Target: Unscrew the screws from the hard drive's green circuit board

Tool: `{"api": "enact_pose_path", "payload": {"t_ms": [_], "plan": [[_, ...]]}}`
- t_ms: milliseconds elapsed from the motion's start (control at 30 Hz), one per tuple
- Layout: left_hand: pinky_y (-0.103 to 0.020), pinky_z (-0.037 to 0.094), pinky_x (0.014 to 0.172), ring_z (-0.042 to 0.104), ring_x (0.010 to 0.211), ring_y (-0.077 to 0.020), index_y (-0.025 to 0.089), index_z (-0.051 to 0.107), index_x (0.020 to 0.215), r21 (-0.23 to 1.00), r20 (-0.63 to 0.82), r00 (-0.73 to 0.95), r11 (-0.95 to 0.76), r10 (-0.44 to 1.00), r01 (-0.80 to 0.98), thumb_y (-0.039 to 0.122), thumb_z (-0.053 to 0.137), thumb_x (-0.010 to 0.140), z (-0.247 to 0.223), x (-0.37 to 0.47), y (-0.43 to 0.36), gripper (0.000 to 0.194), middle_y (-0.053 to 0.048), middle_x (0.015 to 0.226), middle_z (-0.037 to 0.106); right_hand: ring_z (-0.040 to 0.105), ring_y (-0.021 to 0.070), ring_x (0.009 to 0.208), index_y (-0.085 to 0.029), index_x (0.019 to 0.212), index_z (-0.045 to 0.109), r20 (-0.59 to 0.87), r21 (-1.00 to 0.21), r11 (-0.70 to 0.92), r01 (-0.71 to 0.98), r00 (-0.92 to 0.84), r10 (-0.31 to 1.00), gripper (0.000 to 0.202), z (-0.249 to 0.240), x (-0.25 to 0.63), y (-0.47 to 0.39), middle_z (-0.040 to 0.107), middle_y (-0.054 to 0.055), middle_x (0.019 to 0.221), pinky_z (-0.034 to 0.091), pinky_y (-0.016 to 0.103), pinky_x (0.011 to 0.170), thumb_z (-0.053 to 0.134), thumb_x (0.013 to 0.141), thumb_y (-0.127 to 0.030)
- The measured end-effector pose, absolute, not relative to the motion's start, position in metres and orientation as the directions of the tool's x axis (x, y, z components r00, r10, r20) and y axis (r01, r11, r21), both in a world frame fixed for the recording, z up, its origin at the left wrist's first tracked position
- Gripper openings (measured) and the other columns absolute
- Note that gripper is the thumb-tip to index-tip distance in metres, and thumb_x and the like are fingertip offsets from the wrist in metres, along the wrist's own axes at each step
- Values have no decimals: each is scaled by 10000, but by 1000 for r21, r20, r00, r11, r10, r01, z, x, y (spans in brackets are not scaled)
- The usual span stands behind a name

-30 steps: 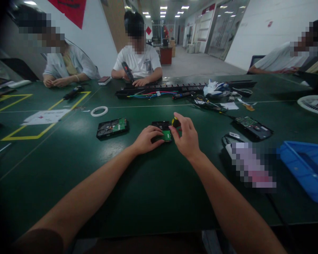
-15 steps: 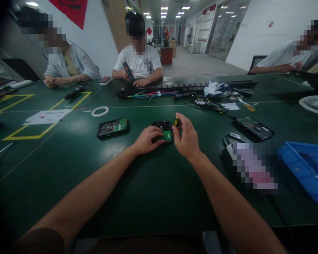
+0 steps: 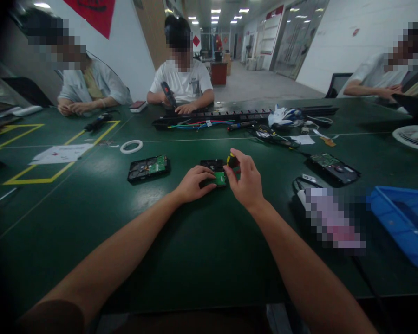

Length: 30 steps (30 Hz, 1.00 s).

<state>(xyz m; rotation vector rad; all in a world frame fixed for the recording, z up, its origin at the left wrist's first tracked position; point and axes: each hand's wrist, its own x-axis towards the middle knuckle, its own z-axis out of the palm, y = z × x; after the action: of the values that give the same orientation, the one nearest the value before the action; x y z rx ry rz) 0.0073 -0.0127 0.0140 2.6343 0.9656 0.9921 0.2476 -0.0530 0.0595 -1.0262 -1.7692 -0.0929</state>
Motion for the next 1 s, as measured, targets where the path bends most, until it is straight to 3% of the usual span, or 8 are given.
{"api": "enact_pose_path", "payload": {"t_ms": [233, 467, 767, 1000], "plan": [[-534, 544, 1031, 660, 1205, -314, 236, 754, 1172, 351, 546, 574, -789, 610, 505, 377, 767, 977, 14, 7, -12, 241, -100, 1234, 720, 740, 263, 1040, -336, 1592, 425, 786, -406, 623, 668, -93, 611, 596, 54, 249, -50, 647, 113, 1442, 675, 475, 898, 616, 1029, -288], [-530, 548, 1029, 658, 1210, -315, 230, 758, 1166, 350, 547, 573, -788, 611, 506, 375, 772, 974, 13, 8, -12, 242, -103, 1233, 722, 729, 247, 993, -342, 1560, 442, 817, -408, 634, 657, -47, 574, 626, 52, 249, -49, 668, 99, 1368, 681, 431, 774, 703, 991, -313], [-538, 550, 1028, 666, 1195, -312, 245, 765, 1154, 360, 549, 565, -785, 615, 504, 384, 769, 977, 15, 8, -13, 225, -99, 1225, 728, 730, 232, 981, -305, 1495, 504, 823, -383, 622, 683, -54, 566, 517, 59, 248, -53, 677, 106, 1326, 675, 428, 813, 676, 1007, -303], [-543, 550, 1024, 663, 1200, -318, 254, 767, 1172, 357, 538, 567, -778, 623, 517, 400, 778, 969, 14, 8, -12, 250, -104, 1224, 725, 726, 226, 931, -300, 1434, 543, 829, -396, 611, 685, -19, 560, 494, 58, 249, -52, 688, 93, 1258, 673, 403, 736, 728, 978, -341]]}}
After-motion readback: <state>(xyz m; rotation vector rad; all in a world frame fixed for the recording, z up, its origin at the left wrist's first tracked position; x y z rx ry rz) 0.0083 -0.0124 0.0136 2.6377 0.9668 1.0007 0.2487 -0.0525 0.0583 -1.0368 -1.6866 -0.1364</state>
